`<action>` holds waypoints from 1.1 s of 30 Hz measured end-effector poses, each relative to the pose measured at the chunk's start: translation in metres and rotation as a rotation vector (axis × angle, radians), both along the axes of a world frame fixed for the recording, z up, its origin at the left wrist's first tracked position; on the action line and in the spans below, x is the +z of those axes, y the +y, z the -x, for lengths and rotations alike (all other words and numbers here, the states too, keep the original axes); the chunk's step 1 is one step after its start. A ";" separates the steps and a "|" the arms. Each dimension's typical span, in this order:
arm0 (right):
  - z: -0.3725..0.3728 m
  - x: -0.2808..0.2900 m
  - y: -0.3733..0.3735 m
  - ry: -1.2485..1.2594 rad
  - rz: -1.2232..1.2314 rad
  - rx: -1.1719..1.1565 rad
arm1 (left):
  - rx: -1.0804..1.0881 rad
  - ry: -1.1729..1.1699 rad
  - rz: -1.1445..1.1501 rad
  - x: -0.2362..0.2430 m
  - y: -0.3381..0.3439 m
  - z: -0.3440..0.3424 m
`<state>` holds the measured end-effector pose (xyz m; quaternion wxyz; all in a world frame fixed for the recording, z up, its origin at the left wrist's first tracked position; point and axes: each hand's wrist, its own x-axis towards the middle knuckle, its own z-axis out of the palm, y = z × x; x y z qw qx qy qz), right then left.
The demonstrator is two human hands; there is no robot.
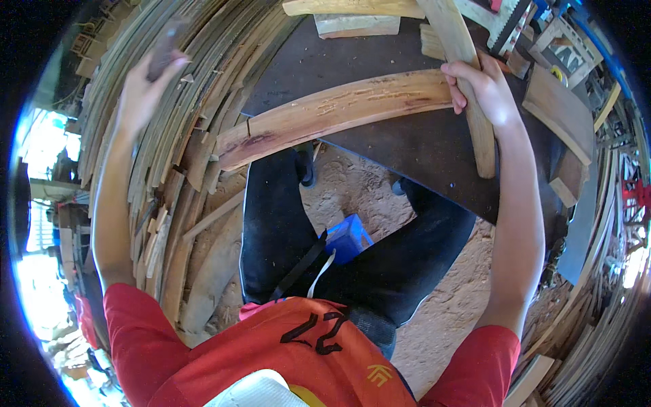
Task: Chisel a groove into a piece of wood using a hammer and chisel.
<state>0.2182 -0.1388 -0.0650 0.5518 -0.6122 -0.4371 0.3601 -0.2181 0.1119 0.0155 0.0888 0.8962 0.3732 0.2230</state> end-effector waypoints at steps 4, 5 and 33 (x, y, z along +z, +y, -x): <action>-0.001 0.000 -0.001 0.005 0.015 -0.010 | -0.080 -0.043 -0.050 -0.014 -0.021 0.013; -0.007 -0.004 0.000 -0.001 0.029 -0.022 | -0.091 -0.025 0.023 -0.018 -0.042 -0.001; -0.004 -0.004 0.001 0.021 -0.024 0.020 | -0.470 -1.290 0.942 0.005 -0.111 -0.152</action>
